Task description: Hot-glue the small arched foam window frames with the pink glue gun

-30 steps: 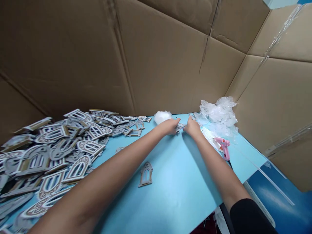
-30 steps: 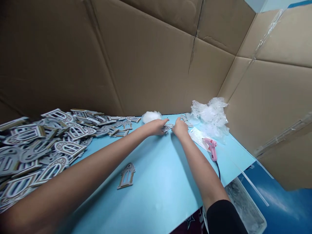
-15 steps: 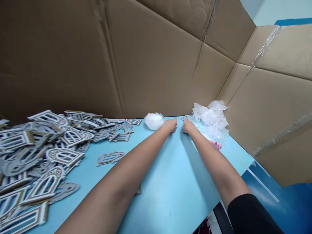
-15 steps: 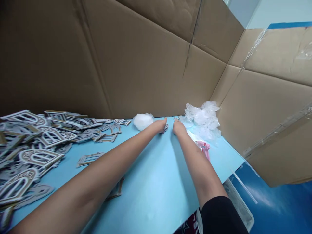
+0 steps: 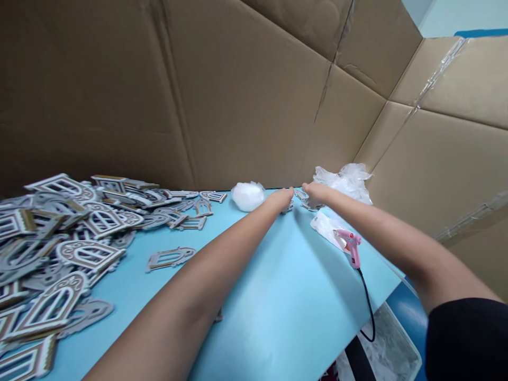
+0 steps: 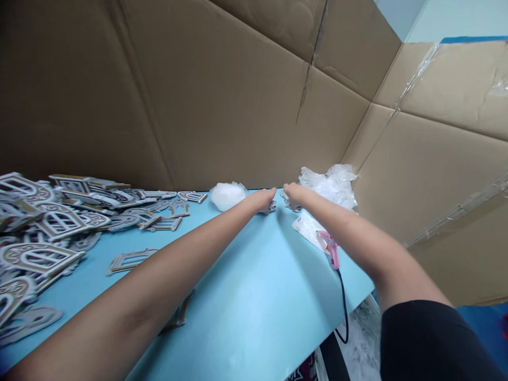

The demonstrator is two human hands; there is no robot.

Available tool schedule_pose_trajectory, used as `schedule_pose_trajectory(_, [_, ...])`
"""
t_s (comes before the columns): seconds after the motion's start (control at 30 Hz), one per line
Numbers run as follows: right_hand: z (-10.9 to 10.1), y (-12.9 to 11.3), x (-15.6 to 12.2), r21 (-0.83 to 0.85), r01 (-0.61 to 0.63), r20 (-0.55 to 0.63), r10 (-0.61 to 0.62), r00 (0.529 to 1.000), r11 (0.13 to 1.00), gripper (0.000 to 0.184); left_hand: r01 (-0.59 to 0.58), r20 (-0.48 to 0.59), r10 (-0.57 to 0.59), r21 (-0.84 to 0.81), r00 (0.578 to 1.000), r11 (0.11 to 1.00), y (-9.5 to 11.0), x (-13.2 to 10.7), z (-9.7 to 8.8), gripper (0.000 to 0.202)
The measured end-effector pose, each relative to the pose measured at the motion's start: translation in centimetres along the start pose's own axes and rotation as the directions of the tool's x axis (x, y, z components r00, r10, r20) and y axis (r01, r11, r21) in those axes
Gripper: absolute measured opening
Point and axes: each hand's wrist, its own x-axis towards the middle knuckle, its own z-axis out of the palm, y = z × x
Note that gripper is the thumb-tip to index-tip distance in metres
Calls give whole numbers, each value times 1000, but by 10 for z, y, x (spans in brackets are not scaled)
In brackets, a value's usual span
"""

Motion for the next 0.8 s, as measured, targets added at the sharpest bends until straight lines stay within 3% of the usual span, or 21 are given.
schedule_pose_trajectory(0.1, [-27,41,-9,-120,88,7,-88,996,989,63,-65,-36,63,-32,997,997,7,10,-7,46])
schedule_pose_trajectory(0.2, [-33,85,-16,-205,126,27,-123,992,971,62,-144,-48,141,-75,989,987,19,25,-13,52])
schedule_pose_trajectory(0.33, [-2,129,-13,-253,133,86,-115,990,958,61,-235,-44,231,-110,972,966,45,51,-12,58])
schedule_pose_trajectory(0.5, [45,159,9,-269,163,146,-127,981,949,69,-282,-9,283,-120,959,952,81,84,3,45])
schedule_pose_trajectory(0.63, [63,178,24,-271,182,135,-150,979,945,82,-280,-7,281,-129,960,951,96,108,14,43])
schedule_pose_trajectory(0.8, [76,196,32,-224,235,119,-213,970,946,97,-247,-7,248,-132,969,960,100,131,17,41])
